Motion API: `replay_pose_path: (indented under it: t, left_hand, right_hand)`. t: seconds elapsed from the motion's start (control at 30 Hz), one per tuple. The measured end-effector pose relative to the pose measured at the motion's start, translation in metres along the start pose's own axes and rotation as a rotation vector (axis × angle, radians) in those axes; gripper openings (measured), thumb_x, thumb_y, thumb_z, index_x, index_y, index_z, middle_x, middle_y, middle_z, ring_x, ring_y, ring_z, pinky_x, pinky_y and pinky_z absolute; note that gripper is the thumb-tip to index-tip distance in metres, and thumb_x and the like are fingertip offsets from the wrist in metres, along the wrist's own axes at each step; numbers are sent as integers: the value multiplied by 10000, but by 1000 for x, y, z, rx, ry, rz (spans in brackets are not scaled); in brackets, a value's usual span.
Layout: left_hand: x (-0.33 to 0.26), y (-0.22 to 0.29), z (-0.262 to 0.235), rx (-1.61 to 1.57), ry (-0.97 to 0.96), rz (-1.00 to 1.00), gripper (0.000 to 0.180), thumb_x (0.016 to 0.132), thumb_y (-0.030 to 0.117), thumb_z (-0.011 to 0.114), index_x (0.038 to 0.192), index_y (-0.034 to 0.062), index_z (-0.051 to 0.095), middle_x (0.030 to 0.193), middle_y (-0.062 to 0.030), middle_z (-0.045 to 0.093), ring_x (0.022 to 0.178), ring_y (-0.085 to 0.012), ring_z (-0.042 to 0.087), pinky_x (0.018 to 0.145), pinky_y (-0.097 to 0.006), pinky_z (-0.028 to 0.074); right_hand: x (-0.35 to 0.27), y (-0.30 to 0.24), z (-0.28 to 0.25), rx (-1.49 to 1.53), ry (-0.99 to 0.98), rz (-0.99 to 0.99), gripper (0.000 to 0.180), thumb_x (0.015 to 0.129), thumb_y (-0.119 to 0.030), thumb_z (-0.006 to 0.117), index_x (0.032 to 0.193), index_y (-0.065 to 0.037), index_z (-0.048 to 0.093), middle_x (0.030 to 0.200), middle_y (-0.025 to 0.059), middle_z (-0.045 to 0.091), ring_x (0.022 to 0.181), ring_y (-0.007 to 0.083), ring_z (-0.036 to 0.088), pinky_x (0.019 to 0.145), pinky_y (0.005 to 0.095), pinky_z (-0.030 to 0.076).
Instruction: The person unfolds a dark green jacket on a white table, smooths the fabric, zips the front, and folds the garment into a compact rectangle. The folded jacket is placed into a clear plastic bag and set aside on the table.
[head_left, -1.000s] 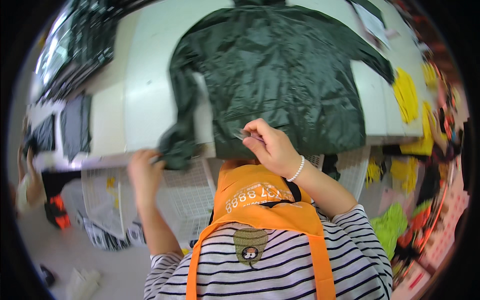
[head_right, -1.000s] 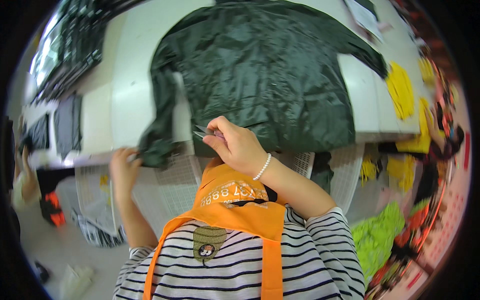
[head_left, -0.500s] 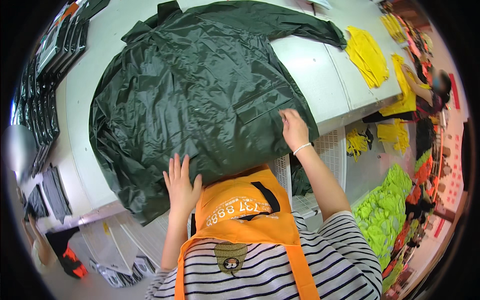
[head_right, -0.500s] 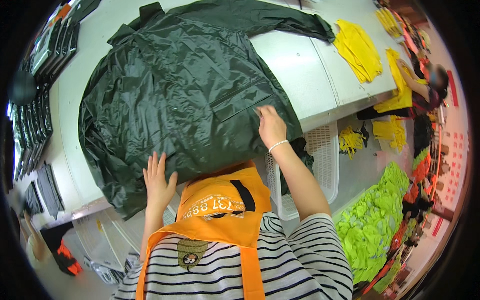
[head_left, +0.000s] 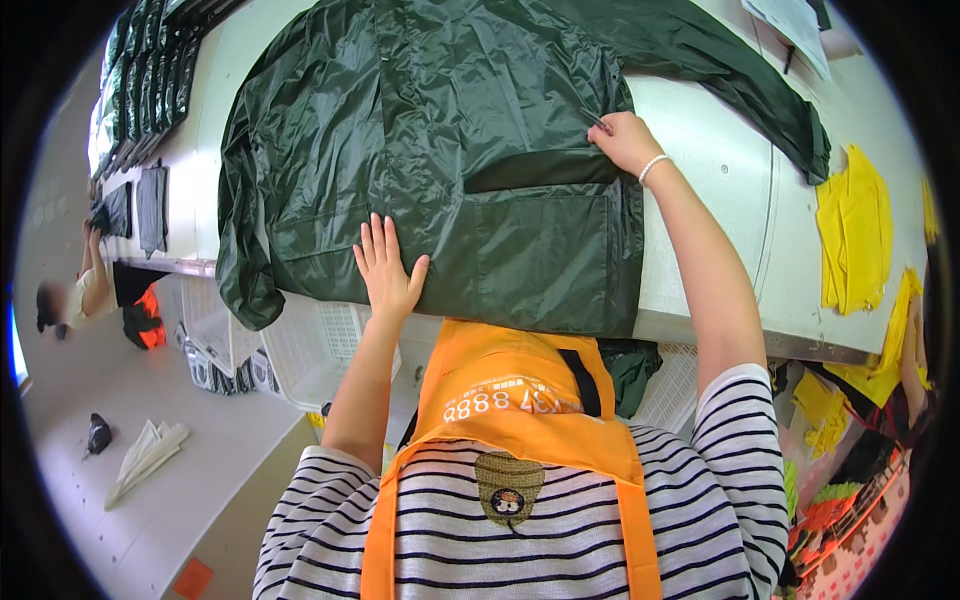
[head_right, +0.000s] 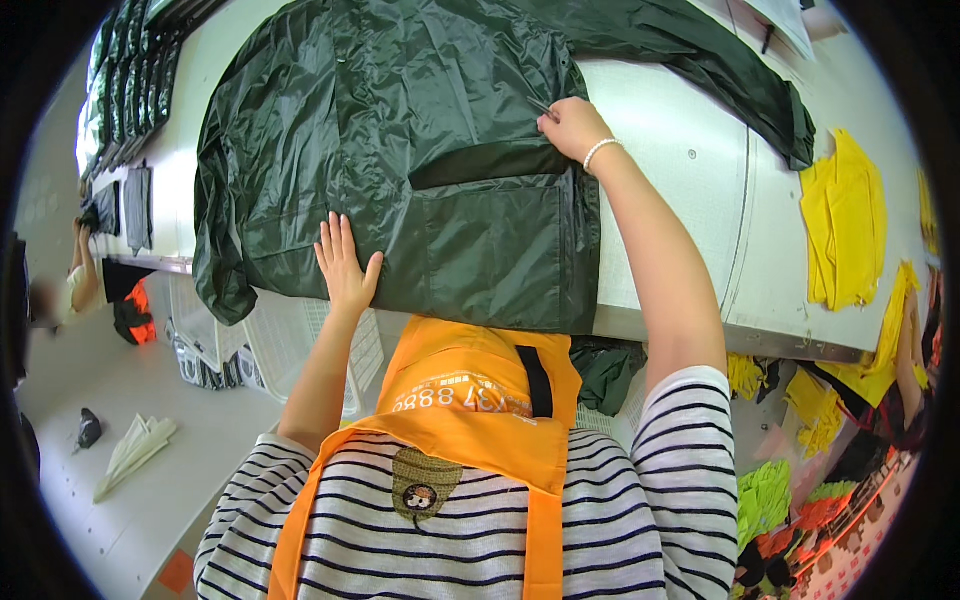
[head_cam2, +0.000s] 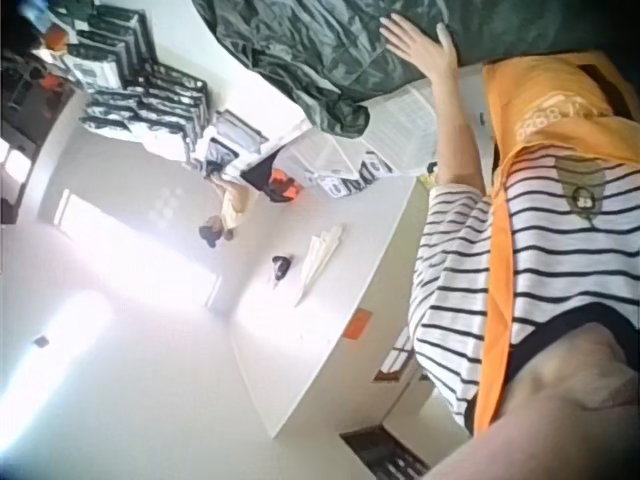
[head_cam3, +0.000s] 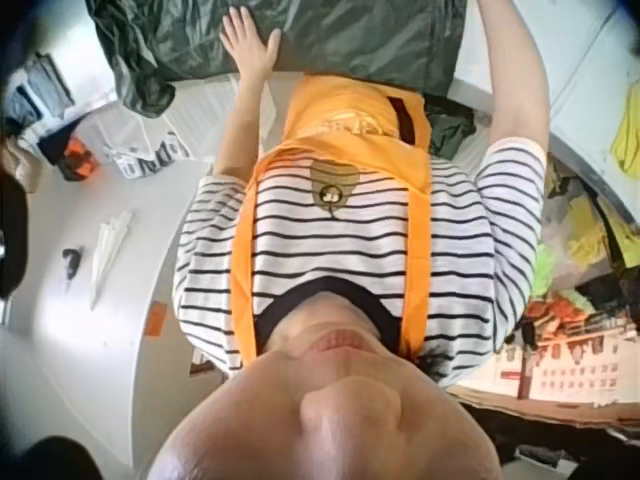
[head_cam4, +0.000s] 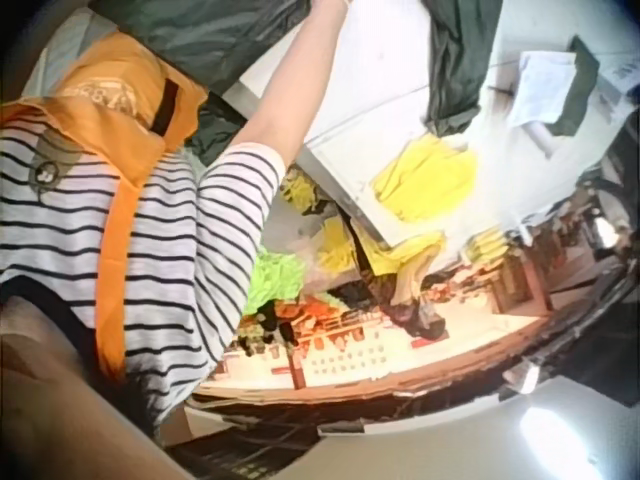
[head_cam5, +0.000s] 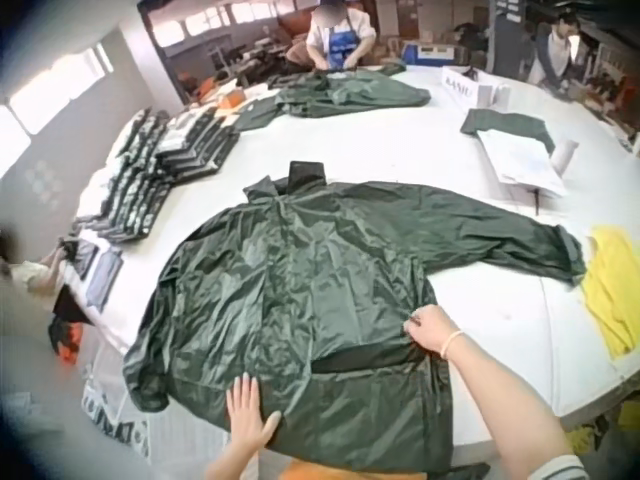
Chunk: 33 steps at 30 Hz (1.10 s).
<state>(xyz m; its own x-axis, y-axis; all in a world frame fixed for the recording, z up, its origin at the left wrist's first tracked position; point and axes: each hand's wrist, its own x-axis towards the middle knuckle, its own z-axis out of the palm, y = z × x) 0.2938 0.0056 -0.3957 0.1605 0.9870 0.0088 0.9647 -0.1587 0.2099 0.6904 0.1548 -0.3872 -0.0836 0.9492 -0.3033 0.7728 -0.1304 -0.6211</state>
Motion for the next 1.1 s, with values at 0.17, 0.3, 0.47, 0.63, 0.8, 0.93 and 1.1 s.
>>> replay_pose_path:
  t: [0.17,0.3,0.47,0.63,0.8,0.93,1.1]
  left_hand:
    - [5,-8,6,35,12,13,815,800,398,612,1459,78,256,1523,-159,206,1408,-349,163,1117,-524,111]
    - [14,-15,10,59,42,46,807,796,395,610,1462,102,260,1526,-134,213,1410,-336,167,1121,-512,119]
    - [43,-41,4,312,-42,-51,775,847,445,558,1479,146,224,1544,-65,191,1417,-293,169,1103,-559,146]
    - [61,-54,-3,447,-48,-119,729,901,483,490,1481,142,211,1542,-44,203,1408,-278,206,1098,-563,153]
    - [70,62,-25,-47,-25,344,653,781,218,681,1368,96,419,1416,-119,415,1316,-315,368,1085,-479,253]
    - [109,95,11,-140,64,375,223,822,234,646,990,89,639,1028,-64,595,975,-268,562,813,-383,437]
    - [148,110,7,-119,67,103,136,792,225,668,862,111,642,865,-26,592,838,-242,566,754,-379,414]
  right_hand:
    - [-2,13,16,99,100,-90,269,833,-265,620,840,-2,675,801,208,651,775,380,623,722,417,488]
    - [-3,17,22,116,89,-63,264,846,-273,615,846,-16,677,817,206,655,784,374,628,724,424,491]
    - [-40,-12,43,-26,-63,-397,162,847,-202,594,883,-69,681,861,147,672,811,338,638,738,395,505]
    - [-33,16,7,77,44,-313,245,825,-171,650,1058,-97,666,1090,96,653,904,240,643,732,338,520]
    - [-76,1,-9,-47,-103,-589,461,771,-226,711,1202,-129,583,1284,51,552,889,238,654,731,327,533]
    - [-75,-27,42,-226,-58,-569,326,782,-192,650,1089,-102,587,1154,83,579,815,295,639,692,389,525]
    - [-33,-17,47,272,86,-62,247,771,-270,680,745,-26,650,720,123,647,656,290,620,611,380,484]
